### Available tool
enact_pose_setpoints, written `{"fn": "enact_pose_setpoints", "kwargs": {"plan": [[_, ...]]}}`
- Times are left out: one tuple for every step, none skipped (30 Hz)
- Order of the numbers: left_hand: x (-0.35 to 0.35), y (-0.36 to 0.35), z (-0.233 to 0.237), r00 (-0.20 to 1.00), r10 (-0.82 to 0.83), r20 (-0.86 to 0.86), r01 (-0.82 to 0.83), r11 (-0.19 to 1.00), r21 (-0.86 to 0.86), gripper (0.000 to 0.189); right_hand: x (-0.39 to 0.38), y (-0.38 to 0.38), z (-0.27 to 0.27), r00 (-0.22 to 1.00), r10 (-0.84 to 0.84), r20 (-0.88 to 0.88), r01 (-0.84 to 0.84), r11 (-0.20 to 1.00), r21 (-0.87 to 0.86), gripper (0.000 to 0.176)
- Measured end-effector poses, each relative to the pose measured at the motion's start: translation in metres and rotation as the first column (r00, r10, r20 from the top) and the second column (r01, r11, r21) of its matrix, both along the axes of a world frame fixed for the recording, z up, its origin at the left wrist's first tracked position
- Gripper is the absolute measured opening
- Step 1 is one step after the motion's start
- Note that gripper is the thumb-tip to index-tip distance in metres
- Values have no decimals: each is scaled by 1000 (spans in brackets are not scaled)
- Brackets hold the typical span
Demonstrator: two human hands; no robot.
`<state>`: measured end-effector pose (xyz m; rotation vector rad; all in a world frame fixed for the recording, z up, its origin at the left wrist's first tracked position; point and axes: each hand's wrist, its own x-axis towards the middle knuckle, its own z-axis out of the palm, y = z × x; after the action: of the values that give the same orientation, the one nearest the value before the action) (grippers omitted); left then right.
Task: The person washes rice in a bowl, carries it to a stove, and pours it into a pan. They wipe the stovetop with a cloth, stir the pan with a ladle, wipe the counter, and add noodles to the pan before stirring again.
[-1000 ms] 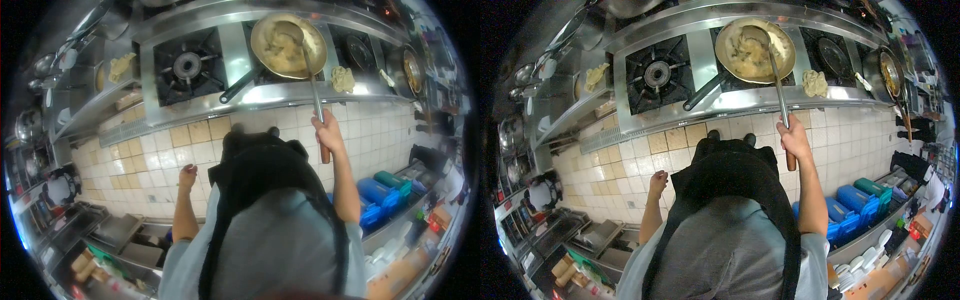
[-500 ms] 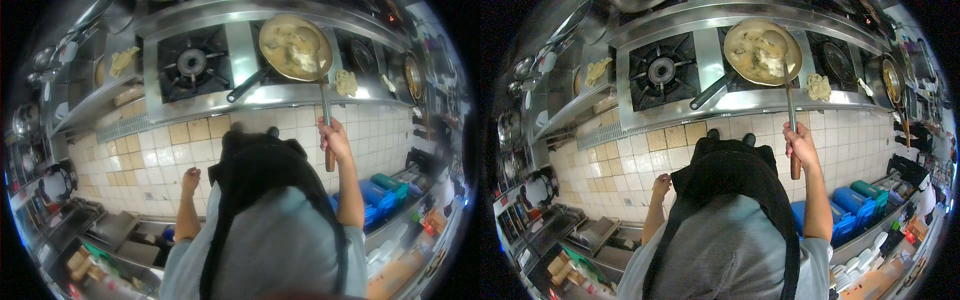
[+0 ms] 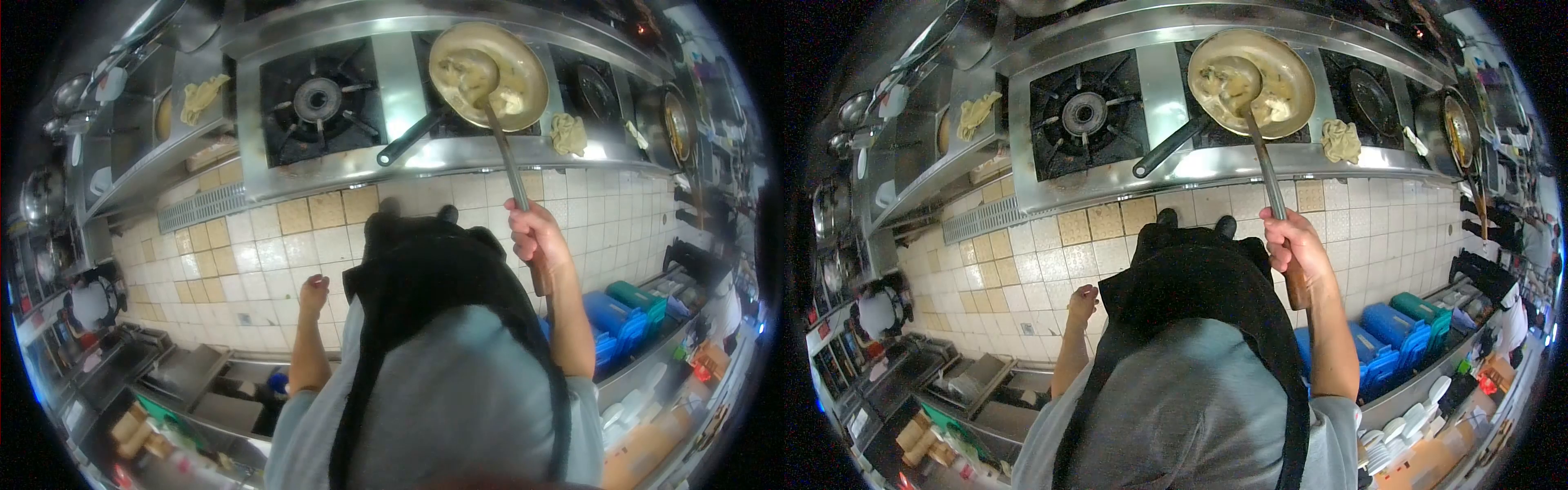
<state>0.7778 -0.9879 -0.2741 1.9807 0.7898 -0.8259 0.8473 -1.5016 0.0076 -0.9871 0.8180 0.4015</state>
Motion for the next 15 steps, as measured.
{"fn": "enact_pose_setpoints", "kwargs": {"plan": [[0, -1, 2, 1000, 15, -14, -15, 1000, -7, 41, 0, -1, 1, 998, -68, 12, 66, 993, 95, 24], [0, -1, 0, 1000, 13, -11, -13, 1000, -7, 41, -1, -2, 0, 997, -70, 14, 68, 993, 95, 24], [-2, 0, -1, 1000, 21, -7, -21, 999, -27, 41, -2, -3, -2, 994, -111, 17, 107, 982, 155, 24], [-2, 0, -3, 1000, 29, -2, -29, 998, -47, 41, -3, -3, -3, 988, -152, 18, 144, 966, 215, 24], [-2, 2, -5, 1000, 28, 0, -28, 999, -46, 41, -3, -2, -3, 988, -153, 20, 145, 966, 216, 24], [-1, 1, -5, 1000, 25, 10, -25, 999, -45, 41, -2, 0, -3, 989, -146, 24, 139, 974, 177, 23], [0, 1, -4, 1000, 22, 18, -21, 999, -44, 41, -2, 2, -4, 990, -139, 26, 134, 981, 137, 22], [1, 1, -4, 1000, 19, 19, -19, 999, -44, 41, -2, 3, -4, 990, -141, 27, 136, 981, 138, 22], [3, 2, -3, 999, 8, 31, -6, 999, -42, 41, -2, 3, -4, 992, -115, 45, 112, 991, 66, 22], [4, 1, -2, 999, -4, 43, 6, 999, -40, 40, -2, 3, -4, 994, -88, 60, 89, 996, -6, 22], [5, 2, -2, 999, -7, 44, 9, 999, -39, 40, -2, 1, -4, 994, -91, 61, 92, 996, -5, 22], [6, 2, -3, 999, -4, 41, 5, 1000, -31, 40, -2, -2, -4, 996, -60, 64, 65, 995, -80, 24], [8, 2, -3, 999, 0, 38, 1, 1000, -22, 40, -2, -4, -3, 997, -29, 65, 39, 987, -153, 26], [9, 3, -3, 999, -5, 39, 5, 1000, -21, 40, -3, -6, -2, 997, -34, 66, 44, 987, -152, 26], [10, 2, -2, 999, -10, 42, 11, 1000, -17, 41, -4, -8, -1, 998, -5, 58, 17, 977, -211, 26]]}}
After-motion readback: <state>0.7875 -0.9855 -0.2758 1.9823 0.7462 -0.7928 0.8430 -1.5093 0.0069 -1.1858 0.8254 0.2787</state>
